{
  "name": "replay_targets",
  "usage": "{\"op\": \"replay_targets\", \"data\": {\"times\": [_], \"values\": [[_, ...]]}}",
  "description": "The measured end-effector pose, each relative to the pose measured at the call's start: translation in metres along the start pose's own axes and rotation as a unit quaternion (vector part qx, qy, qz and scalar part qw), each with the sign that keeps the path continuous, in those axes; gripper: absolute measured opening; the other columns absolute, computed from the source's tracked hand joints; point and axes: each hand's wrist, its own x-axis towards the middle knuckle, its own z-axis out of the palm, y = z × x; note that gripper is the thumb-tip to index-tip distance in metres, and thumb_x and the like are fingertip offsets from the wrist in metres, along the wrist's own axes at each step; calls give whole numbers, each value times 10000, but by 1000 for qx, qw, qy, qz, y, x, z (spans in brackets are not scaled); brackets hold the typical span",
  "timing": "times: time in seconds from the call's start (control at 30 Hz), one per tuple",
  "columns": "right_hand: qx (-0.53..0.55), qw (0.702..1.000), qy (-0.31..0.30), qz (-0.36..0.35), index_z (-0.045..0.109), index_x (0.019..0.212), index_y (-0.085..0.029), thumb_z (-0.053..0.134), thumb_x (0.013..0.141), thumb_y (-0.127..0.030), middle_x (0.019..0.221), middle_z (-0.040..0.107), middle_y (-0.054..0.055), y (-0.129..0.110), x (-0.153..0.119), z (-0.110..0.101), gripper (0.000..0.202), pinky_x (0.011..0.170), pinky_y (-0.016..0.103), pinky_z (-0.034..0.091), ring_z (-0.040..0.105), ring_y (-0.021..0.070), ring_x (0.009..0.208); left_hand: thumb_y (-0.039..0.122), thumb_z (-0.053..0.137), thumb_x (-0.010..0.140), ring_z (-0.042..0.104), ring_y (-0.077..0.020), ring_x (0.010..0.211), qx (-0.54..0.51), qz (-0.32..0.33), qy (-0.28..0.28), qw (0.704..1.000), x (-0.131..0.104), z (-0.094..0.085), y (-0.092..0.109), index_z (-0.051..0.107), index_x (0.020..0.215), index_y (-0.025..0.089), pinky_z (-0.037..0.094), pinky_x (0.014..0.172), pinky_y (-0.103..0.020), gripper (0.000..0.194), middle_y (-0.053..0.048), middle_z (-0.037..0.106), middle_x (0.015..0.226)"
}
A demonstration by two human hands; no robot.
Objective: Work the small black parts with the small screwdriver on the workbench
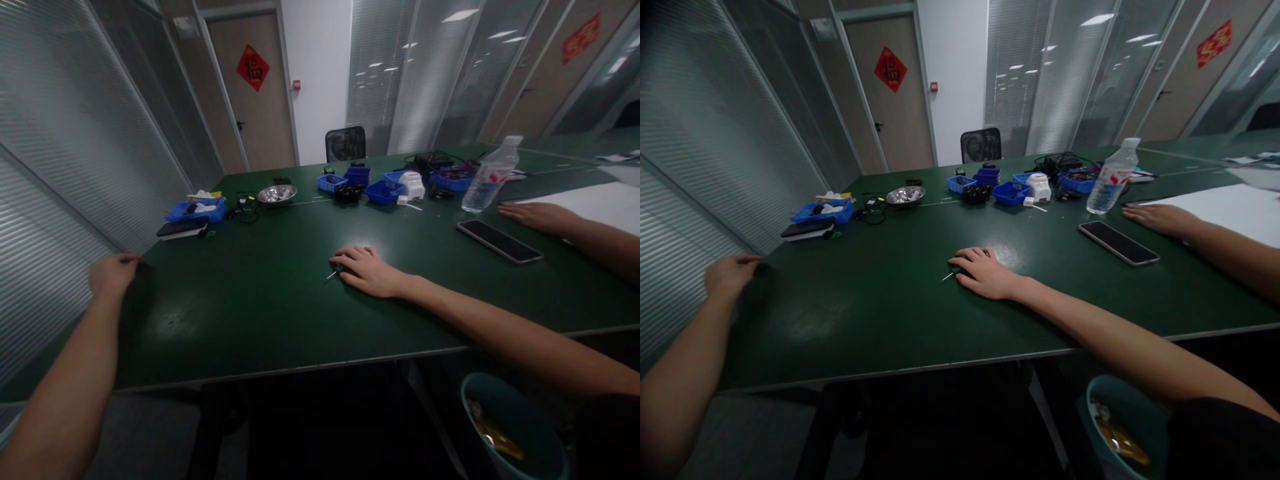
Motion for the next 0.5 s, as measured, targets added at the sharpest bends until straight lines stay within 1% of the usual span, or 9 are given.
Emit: {"op": "replay_targets", "data": {"times": [0.07, 0.1, 0.2, 0.27, 0.33, 0.43, 0.5], "values": [[-1, 1000, 0, 0, 541, 1598, -255, 406, 1126, -484, 1589, 548, 177, 0, 0, 0, 542, 1177, 645, 361, 489, 387, 1467, 390, 578, 1051, 689, -309, 920, -2, -2, 18, 1000, -2, 0, 0, 803, 1343, 138, 559, 896, -423, 446, -168, 786, 1068], [-1, 1000, 0, -1, 542, 1597, -258, 405, 1127, -487, 1588, 549, 176, 0, 0, 0, 541, 1176, 642, 363, 490, 386, 1467, 396, 558, 1064, 689, -304, 941, -5, 4, 31, 1000, -3, 0, 0, 794, 1356, 134, 550, 930, -421, 458, -167, 785, 1092], [0, 1000, 2, 0, 549, 1595, -269, 409, 1125, -488, 1584, 553, 168, 0, 0, 0, 537, 1179, 638, 360, 488, 387, 1468, 384, 496, 1103, 686, -281, 1041, -31, 53, 66, 996, -2, 2, -4, 746, 1407, 85, 497, 1057, -402, 494, -178, 769, 1222], [-1, 1000, 1, 0, 552, 1594, -271, 413, 1122, -484, 1584, 553, 168, 0, 0, 0, 536, 1175, 644, 361, 489, 393, 1462, 371, 478, 1115, 678, -275, 1096, -44, 80, 80, 993, 0, 3, -6, 731, 1407, 54, 466, 1099, -392, 499, -187, 754, 1272], [-3, 1000, -1, -1, 548, 1597, -271, 413, 1122, -485, 1585, 550, 172, 1, 0, 1, 539, 1163, 646, 369, 492, 395, 1458, 362, 483, 1114, 672, -275, 1108, -46, 92, 87, 991, 1, 4, -7, 738, 1383, 46, 460, 1093, -384, 488, -187, 751, 1269], [-4, 1000, -1, -4, 542, 1602, -275, 413, 1125, -487, 1583, 550, 173, 2, 0, 1, 537, 1163, 635, 370, 490, 388, 1462, 348, 497, 1104, 671, -275, 1071, -44, 93, 91, 991, 0, 2, -6, 747, 1347, 42, 464, 1059, -374, 464, -181, 754, 1224], [-3, 1000, 1, -3, 542, 1605, -285, 417, 1125, -483, 1581, 551, 169, 2, 0, 1, 534, 1167, 636, 366, 492, 390, 1459, 331, 470, 1111, 663, -289, 1064, -38, 108, 78, 990, -4, -1, -3, 716, 1360, 13, 457, 1054, -390, 473, -191, 752, 1175]]}}
